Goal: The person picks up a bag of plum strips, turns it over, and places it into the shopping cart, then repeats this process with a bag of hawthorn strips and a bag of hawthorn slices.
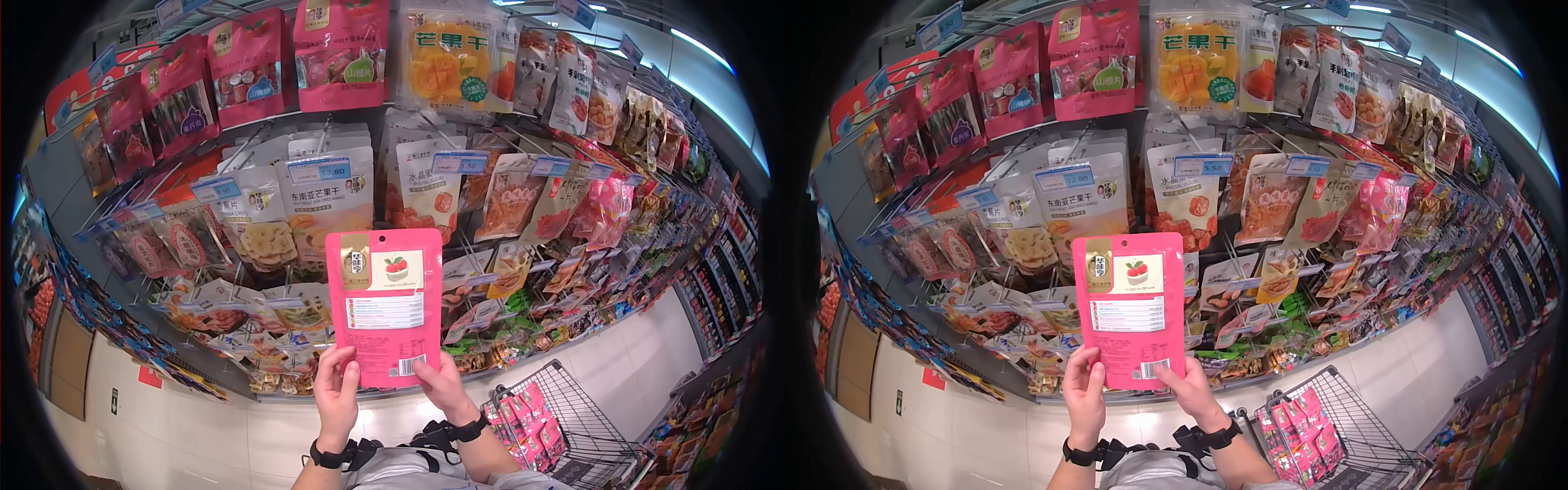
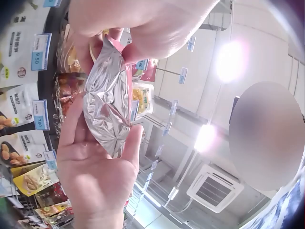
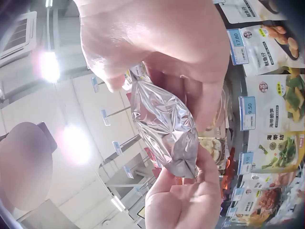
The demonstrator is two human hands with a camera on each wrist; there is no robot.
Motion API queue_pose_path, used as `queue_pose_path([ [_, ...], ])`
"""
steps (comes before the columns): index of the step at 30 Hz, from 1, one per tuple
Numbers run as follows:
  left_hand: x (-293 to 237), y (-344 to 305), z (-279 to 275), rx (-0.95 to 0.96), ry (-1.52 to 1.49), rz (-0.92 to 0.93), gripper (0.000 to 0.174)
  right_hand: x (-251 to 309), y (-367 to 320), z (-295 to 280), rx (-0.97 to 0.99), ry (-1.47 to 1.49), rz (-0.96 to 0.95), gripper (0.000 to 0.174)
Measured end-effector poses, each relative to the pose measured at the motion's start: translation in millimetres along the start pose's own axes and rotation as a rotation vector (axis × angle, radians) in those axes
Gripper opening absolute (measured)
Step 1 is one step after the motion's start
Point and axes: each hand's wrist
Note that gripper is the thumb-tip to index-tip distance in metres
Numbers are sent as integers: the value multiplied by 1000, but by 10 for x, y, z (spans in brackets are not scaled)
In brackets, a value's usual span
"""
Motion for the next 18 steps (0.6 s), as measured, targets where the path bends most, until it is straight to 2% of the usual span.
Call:
queue_pose_path([
  [2,-11,6,4,1,37,15,26,-47,-6,-83,-2,481,63,39],
  [3,17,7,-10,8,33,-3,26,-56,-19,-110,-3,481,62,39],
  [5,67,-6,-18,19,30,-23,27,156,28,22,-66,704,210,45],
  [6,90,-15,-10,14,-30,-52,29,108,17,-12,-68,704,208,45],
  [8,29,-21,59,7,-89,-81,31,10,-11,-66,64,526,126,45],
  [10,-71,-18,148,129,-16,39,51,16,-21,-57,95,433,144,49],
  [11,-62,-23,162,129,-16,38,51,43,-16,-27,126,340,162,53],
  [12,-51,-24,171,199,-65,10,62,54,-3,9,125,340,162,53],
  [14,-30,-52,207,286,-61,-22,81,51,22,84,223,447,167,69],
  [15,0,-61,195,287,-60,-22,81,35,36,96,222,447,165,69],
  [17,36,-65,184,336,25,-10,82,-3,62,109,272,450,167,87],
  [18,30,-70,149,331,144,-3,84,-8,80,119,273,452,169,87],
])
Point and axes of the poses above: each hand's wrist, its own y-axis towards the middle knuckle, its own z-axis out of the palm, x = y × z, and after that the axes turned 9 degrees about -z, right-handed
